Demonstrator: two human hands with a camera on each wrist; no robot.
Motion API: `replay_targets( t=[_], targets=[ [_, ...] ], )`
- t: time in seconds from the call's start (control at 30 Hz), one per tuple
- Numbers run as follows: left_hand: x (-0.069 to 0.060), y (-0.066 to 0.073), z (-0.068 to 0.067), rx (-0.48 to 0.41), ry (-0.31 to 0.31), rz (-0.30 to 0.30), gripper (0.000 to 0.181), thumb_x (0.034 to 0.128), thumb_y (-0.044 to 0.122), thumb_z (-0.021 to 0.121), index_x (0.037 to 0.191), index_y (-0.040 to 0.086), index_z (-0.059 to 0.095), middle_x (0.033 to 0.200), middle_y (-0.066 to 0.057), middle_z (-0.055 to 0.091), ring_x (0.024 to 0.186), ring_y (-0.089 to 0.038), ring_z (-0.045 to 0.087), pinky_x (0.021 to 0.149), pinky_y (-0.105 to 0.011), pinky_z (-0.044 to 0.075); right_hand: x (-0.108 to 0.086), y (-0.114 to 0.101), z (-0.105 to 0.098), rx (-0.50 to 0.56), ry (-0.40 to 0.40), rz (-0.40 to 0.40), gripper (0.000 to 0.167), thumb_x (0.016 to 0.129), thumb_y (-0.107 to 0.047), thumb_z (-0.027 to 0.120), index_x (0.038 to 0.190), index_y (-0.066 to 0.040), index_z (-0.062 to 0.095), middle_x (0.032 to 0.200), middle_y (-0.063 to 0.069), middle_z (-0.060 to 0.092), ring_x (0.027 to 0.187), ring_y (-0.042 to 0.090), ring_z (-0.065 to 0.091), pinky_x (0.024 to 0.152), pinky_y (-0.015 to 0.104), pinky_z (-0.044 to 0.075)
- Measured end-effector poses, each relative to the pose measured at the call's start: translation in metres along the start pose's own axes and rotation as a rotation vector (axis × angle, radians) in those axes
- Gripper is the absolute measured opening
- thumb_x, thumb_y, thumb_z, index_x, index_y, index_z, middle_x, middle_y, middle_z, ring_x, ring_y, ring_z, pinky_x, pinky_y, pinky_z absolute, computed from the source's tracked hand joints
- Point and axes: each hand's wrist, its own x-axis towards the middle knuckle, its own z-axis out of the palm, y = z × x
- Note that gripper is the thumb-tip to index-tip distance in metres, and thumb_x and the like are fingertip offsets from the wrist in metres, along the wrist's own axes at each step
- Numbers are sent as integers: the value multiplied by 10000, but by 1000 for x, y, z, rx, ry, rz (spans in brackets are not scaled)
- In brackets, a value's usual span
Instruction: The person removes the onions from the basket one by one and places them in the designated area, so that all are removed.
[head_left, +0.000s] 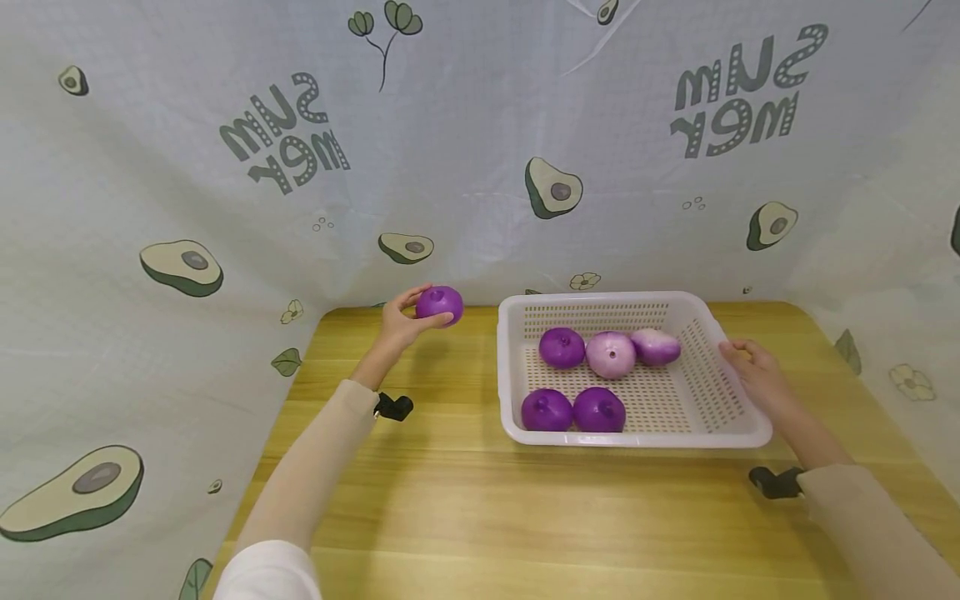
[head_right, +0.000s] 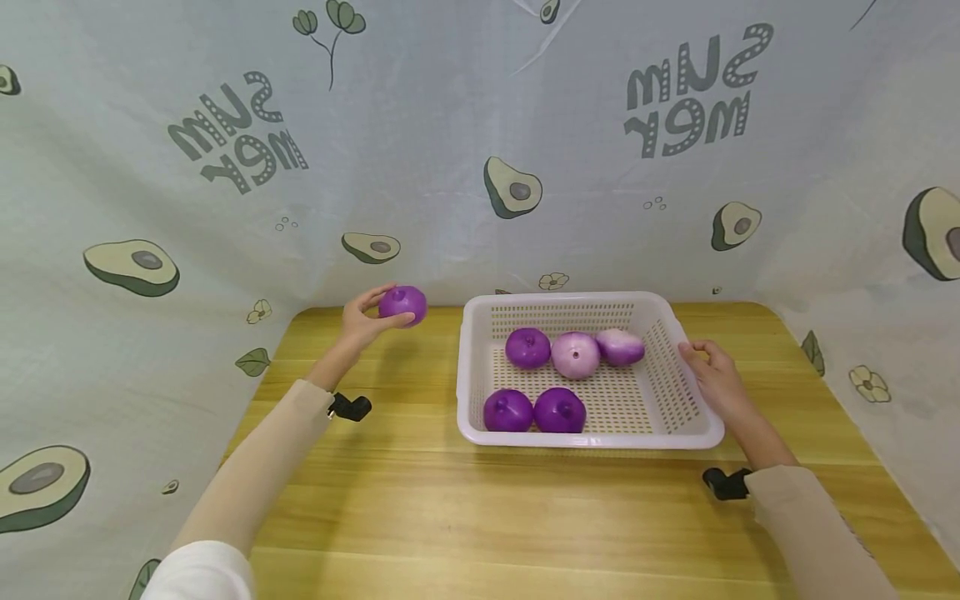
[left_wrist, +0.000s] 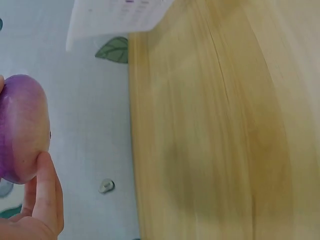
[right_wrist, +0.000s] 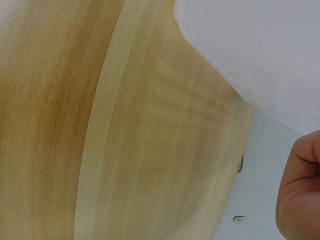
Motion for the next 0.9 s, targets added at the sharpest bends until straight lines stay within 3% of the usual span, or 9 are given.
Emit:
replay_targets(
  t=[0.23, 0.43, 0.9],
  targets=[
    [1, -18, -21, 30, 122, -46, 726, 745, 289, 901, 1394, 188, 591, 1420, -151, 513, 1314, -352, 416, 1035, -531, 427, -2, 2, 0, 76, -23, -1, 458, 1084, -360, 388, 1230, 74, 364, 791, -82, 652, 646, 142, 679, 536, 333, 582],
    [1, -31, -34, 45, 189, -81, 719, 761, 281, 892, 1402, 181, 580, 1418, -157, 505, 1323, -351, 404, 1051, -535, 405, -3, 0, 1, 26, -17, 7, 556, 1078, -408, 375, 1301, 99, 337, 831, -26, 642, 661, 134, 667, 552, 332, 579],
    [-1, -50, -50, 55, 244, -94, 734, 785, 234, 875, 1432, 133, 544, 1453, -196, 467, 1324, -384, 402, 1083, -531, 380, -3, -3, 1, -67, 14, 43, 657, 1068, -465, 362, 1357, 124, 321, 894, 72, 628, 665, 88, 620, 556, 302, 551]
  ],
)
